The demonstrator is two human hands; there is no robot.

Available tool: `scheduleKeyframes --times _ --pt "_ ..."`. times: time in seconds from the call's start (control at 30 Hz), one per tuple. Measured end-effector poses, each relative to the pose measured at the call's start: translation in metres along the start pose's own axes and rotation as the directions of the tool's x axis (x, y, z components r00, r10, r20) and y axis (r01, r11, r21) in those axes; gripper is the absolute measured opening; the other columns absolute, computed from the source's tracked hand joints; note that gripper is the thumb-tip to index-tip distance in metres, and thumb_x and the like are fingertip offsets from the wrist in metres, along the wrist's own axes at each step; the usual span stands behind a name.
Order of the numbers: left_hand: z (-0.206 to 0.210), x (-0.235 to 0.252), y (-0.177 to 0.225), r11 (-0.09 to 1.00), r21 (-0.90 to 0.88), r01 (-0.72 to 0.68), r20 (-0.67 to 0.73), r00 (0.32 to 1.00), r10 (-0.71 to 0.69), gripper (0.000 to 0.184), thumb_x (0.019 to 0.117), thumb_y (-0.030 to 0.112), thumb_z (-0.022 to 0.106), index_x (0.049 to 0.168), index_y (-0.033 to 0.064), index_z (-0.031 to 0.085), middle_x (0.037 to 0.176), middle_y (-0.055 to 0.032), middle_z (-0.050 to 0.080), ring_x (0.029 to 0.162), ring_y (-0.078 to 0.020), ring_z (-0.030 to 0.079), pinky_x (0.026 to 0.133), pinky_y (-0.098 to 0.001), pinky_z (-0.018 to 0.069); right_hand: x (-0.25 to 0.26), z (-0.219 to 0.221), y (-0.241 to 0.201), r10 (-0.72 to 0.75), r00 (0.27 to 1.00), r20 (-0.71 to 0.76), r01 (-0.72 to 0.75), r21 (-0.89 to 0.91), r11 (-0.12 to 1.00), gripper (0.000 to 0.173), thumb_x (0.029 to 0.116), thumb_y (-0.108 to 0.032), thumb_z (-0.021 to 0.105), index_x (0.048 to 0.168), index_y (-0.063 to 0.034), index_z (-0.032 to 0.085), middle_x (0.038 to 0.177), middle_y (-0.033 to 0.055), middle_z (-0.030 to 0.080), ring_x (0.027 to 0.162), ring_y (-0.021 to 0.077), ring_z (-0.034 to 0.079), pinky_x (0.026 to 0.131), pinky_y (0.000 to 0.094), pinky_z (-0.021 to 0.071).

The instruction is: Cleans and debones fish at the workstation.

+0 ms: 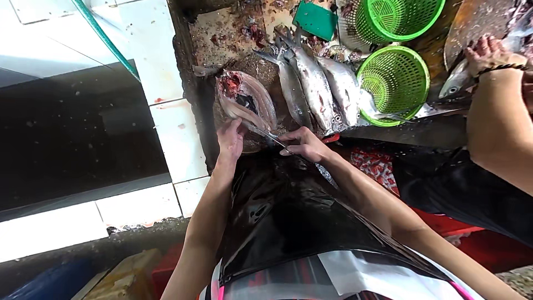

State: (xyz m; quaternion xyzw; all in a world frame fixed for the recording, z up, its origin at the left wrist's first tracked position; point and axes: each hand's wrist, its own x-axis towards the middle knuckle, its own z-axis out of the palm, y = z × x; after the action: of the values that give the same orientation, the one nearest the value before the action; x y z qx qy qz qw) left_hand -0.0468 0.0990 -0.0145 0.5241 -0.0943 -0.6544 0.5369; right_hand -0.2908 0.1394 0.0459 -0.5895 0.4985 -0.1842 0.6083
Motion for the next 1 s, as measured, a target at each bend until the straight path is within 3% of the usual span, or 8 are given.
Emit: scheduleKeyframes --times 0.17,0.23,0.37,0.5,0.63,0.83,0.9,1.0 --pt "0.000 0.001 -0.001 1.000 -0.009 -0.020 0.013 1.000 0.020 0.014 0.1000 0.006 0.057 0.111 -0.0013 0.061 0.097 -0.0128 0.070 0.086 -0.0233 0.071 0.082 -0.0424 0.0610 0.007 0.016 0.005 -0.013 0.999 -0.034 0.016 0.079 0.997 0.031 0.0892 -0.017 0.062 0.114 -0.0035 0.075 0.088 0.0049 0.074 0.070 0.0099 0.066 0.065 0.0319 0.0569" --pt "-0.001 0.004 0.001 0.999 0.010 -0.037 -0.003 0.999 0.037 0.012 0.0988 0.004 0.058 0.109 -0.0021 0.061 0.098 -0.0136 0.069 0.087 -0.0245 0.070 0.082 -0.0442 0.0610 0.002 0.017 0.000 0.028 0.999 -0.017 -0.027 0.047 0.999 0.029 0.0904 -0.018 0.064 0.115 -0.0057 0.075 0.088 0.0042 0.075 0.072 0.0111 0.068 0.067 0.0343 0.0588" --pt "0.000 0.009 0.009 0.993 0.099 -0.057 -0.035 0.998 0.061 0.006 0.0971 0.002 0.060 0.102 -0.0007 0.062 0.095 -0.0113 0.069 0.085 -0.0222 0.070 0.080 -0.0421 0.0613 -0.013 0.012 -0.010 0.040 0.999 -0.027 -0.043 -0.140 0.989 0.031 0.0865 -0.031 0.071 0.111 -0.0133 0.077 0.077 -0.0031 0.070 0.065 0.0093 0.065 0.063 0.0372 0.0578" --pt "0.004 0.009 0.009 0.994 0.095 -0.055 -0.007 0.998 0.056 0.008 0.0944 -0.002 0.064 0.102 -0.0017 0.063 0.096 -0.0121 0.069 0.087 -0.0231 0.070 0.082 -0.0423 0.0614 -0.011 0.011 -0.005 0.032 0.998 -0.060 -0.043 -0.200 0.979 0.032 0.0853 -0.035 0.073 0.112 -0.0169 0.077 0.073 -0.0049 0.069 0.060 0.0084 0.063 0.058 0.0387 0.0564" --pt "0.005 0.011 0.010 0.994 0.074 -0.075 -0.006 0.997 0.075 0.008 0.0967 0.000 0.062 0.104 -0.0025 0.064 0.097 -0.0128 0.070 0.088 -0.0235 0.071 0.083 -0.0433 0.0613 -0.013 0.011 -0.010 0.007 0.998 -0.067 -0.022 -0.236 0.972 0.036 0.0857 -0.037 0.072 0.115 -0.0161 0.076 0.073 -0.0050 0.068 0.060 0.0086 0.061 0.059 0.0380 0.0555" --pt "0.006 0.006 0.008 0.994 0.062 -0.088 0.033 0.996 0.086 0.008 0.0980 0.000 0.060 0.105 -0.0022 0.064 0.097 -0.0126 0.070 0.087 -0.0237 0.071 0.083 -0.0436 0.0617 -0.004 0.013 -0.008 0.011 0.998 -0.069 -0.027 -0.226 0.974 0.028 0.0843 -0.036 0.073 0.104 -0.0163 0.077 0.068 -0.0053 0.066 0.057 0.0084 0.059 0.056 0.0384 0.0528" --pt "0.006 0.004 0.007 0.994 0.057 -0.092 0.045 0.995 0.089 0.006 0.0975 0.000 0.060 0.102 -0.0012 0.063 0.095 -0.0124 0.070 0.087 -0.0241 0.071 0.083 -0.0442 0.0616 0.002 0.015 -0.006 0.010 0.998 -0.061 -0.024 -0.231 0.973 0.035 0.0843 -0.037 0.073 0.112 -0.0144 0.077 0.072 -0.0044 0.068 0.060 0.0084 0.061 0.058 0.0383 0.0544" --pt "0.005 0.002 0.006 0.993 0.061 -0.097 0.067 0.993 0.093 0.006 0.0982 0.001 0.061 0.103 -0.0009 0.064 0.095 -0.0122 0.071 0.086 -0.0238 0.071 0.082 -0.0433 0.0619 0.012 0.019 -0.001 -0.016 0.998 -0.061 -0.001 -0.254 0.967 0.039 0.0823 -0.038 0.074 0.114 -0.0142 0.077 0.074 -0.0031 0.069 0.061 0.0097 0.061 0.060 0.0399 0.0546"
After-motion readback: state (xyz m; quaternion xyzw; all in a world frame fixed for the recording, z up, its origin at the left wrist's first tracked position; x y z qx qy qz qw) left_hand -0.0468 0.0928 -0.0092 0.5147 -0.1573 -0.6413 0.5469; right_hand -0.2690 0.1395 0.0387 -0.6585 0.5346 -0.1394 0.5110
